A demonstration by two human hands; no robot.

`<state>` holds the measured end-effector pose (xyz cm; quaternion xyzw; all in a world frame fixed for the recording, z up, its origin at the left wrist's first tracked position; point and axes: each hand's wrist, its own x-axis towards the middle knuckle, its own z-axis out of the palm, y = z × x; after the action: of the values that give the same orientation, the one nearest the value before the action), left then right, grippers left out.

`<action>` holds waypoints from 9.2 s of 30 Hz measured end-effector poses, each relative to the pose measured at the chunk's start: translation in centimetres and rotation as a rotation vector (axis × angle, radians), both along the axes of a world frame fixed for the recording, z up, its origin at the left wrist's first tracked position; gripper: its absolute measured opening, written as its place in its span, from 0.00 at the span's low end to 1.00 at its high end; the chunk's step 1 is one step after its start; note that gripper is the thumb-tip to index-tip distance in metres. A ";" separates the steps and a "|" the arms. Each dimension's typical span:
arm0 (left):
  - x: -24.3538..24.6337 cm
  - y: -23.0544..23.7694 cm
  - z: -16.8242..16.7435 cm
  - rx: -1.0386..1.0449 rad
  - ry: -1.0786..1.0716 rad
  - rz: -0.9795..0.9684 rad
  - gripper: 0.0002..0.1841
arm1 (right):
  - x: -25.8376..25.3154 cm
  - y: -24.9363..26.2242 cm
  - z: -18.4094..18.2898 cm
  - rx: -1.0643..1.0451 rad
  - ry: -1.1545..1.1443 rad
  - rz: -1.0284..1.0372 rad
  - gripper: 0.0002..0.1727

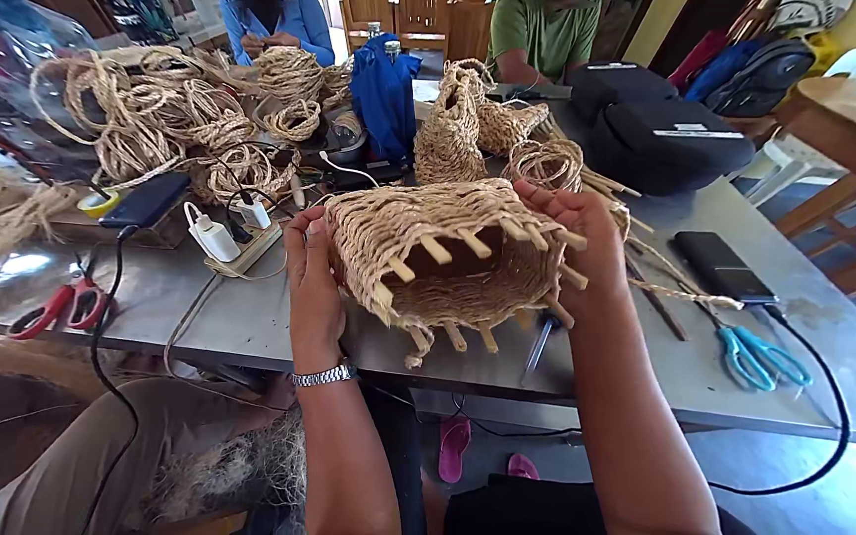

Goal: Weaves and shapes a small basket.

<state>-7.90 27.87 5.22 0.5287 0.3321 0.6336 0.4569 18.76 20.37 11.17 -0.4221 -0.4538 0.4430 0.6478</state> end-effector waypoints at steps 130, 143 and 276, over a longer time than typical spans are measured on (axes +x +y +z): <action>5.1 -4.0 1.7 0.452 0.613 0.225 0.18 | -0.8 1.2 -1.5 0.291 -0.636 -0.450 0.37; 5.2 -3.7 1.6 0.478 0.604 0.248 0.17 | -9.1 -3.1 -4.2 0.703 -0.913 -0.511 0.18; 1.4 -6.8 3.7 0.490 0.246 -0.135 0.13 | -11.0 -3.1 -4.0 0.640 -0.635 -0.469 0.09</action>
<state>-6.52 21.06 8.89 0.7175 0.1858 0.5940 0.3129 7.76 17.30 7.18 -0.4071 -0.6342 -0.0259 0.6568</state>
